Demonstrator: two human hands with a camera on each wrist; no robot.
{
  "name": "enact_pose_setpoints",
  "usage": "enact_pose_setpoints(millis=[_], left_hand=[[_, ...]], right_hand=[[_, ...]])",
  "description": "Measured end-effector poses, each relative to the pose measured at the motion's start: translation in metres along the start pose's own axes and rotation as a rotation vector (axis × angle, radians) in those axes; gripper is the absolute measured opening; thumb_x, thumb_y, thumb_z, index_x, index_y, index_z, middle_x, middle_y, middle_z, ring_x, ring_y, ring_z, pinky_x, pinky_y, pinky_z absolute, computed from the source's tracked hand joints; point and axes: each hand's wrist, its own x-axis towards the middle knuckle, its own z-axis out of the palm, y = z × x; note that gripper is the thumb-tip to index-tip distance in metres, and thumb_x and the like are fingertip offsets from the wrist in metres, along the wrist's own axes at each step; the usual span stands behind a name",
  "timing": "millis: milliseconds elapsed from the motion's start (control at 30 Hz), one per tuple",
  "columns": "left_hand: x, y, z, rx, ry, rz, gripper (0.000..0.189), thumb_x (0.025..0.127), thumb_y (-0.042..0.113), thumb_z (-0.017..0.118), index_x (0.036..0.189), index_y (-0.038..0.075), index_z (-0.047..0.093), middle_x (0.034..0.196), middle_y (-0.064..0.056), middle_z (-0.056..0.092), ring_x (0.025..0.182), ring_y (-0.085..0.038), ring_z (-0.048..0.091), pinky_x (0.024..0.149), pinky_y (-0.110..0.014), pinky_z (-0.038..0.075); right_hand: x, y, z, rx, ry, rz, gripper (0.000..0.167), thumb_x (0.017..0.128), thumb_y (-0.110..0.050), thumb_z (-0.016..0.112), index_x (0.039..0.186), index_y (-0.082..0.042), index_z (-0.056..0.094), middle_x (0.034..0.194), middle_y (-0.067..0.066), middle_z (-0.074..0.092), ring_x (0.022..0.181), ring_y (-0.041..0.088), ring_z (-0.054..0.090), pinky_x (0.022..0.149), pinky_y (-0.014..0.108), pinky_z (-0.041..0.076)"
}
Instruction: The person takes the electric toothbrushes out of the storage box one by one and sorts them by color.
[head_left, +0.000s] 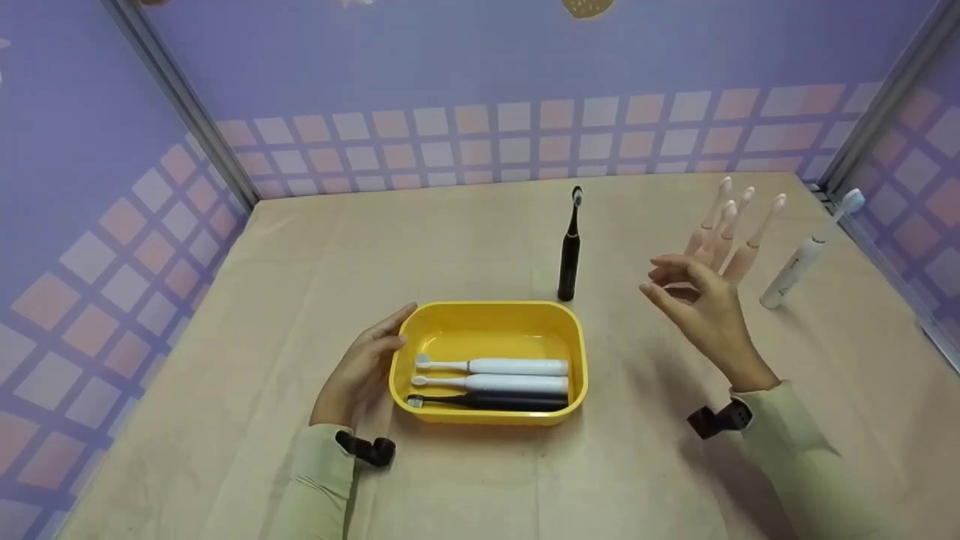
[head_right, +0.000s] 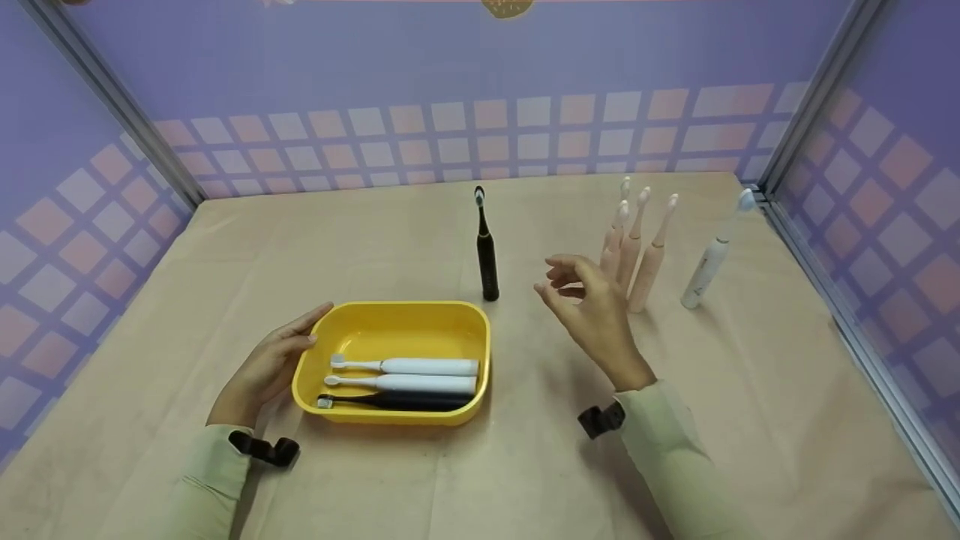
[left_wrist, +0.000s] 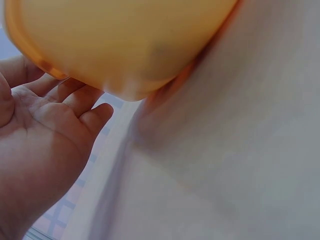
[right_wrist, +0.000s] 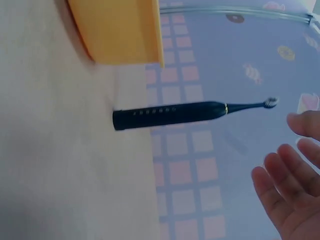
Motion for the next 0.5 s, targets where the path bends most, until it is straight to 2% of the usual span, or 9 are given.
enact_pose_setpoints(millis=[167,267,400,500], left_hand=[[0.002,-0.003,-0.005,0.069,-0.011,-0.001,0.061,0.097,0.012,0.044,0.154,0.015,0.024,0.162,-0.005,0.015,0.147,-0.021,0.022,0.116,-0.032,0.029],[0.002,-0.003,-0.006,0.073,-0.003,-0.015,0.06,0.097,0.013,0.044,0.154,0.019,0.025,0.162,-0.003,0.017,0.145,-0.021,0.027,0.114,-0.032,0.033],[0.001,0.0,-0.002,0.064,0.014,-0.022,0.058,0.099,0.009,0.04,0.154,0.015,0.024,0.162,-0.003,0.017,0.146,-0.022,0.024,0.116,-0.034,0.029],[0.001,0.0,-0.001,0.063,0.025,-0.022,0.058,0.098,0.009,0.04,0.154,0.013,0.023,0.162,-0.005,0.016,0.147,-0.022,0.021,0.117,-0.034,0.027]], right_hand=[[0.003,-0.007,0.008,-0.034,-0.144,-0.01,0.032,0.085,-0.01,0.071,0.116,-0.003,0.066,0.101,0.011,0.068,0.092,0.003,0.063,0.081,0.012,0.053],[0.006,-0.013,0.013,-0.039,-0.219,-0.004,0.032,0.086,-0.012,0.07,0.117,-0.004,0.066,0.102,0.01,0.069,0.094,0.013,0.065,0.083,0.021,0.056],[0.01,-0.022,0.02,-0.036,-0.321,0.011,0.032,0.088,-0.01,0.068,0.119,-0.004,0.065,0.107,0.011,0.068,0.098,0.021,0.066,0.085,0.03,0.057],[0.013,-0.027,0.026,-0.02,-0.386,0.02,0.032,0.087,-0.008,0.068,0.119,-0.002,0.065,0.109,0.012,0.068,0.098,0.021,0.065,0.084,0.03,0.057]])
